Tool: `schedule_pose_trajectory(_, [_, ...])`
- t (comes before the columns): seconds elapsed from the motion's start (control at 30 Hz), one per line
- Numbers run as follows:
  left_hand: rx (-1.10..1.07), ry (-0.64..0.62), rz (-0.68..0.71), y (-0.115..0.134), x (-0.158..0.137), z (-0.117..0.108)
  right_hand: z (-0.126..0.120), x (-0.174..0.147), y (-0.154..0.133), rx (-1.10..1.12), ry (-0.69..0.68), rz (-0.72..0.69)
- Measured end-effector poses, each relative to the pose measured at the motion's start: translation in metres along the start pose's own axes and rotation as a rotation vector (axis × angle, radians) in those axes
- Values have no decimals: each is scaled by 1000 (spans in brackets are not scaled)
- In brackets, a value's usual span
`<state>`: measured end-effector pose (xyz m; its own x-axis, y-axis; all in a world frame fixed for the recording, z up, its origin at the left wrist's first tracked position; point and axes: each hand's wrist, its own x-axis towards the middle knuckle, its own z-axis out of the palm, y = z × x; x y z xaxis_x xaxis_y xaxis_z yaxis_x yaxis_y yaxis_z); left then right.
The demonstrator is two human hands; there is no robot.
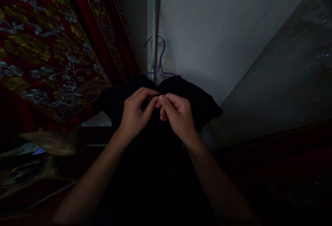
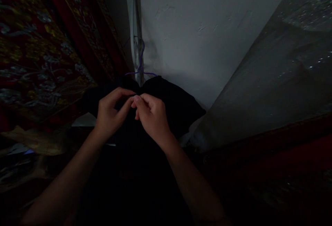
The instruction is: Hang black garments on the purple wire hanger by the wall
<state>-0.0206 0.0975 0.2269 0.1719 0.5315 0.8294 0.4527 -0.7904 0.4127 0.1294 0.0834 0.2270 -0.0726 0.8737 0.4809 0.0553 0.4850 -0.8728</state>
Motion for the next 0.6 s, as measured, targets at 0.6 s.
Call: schedule_pose_trajectory(0.6, [-731,897,-652,-74,-29,-66,9,-62,87,-79,-35,258])
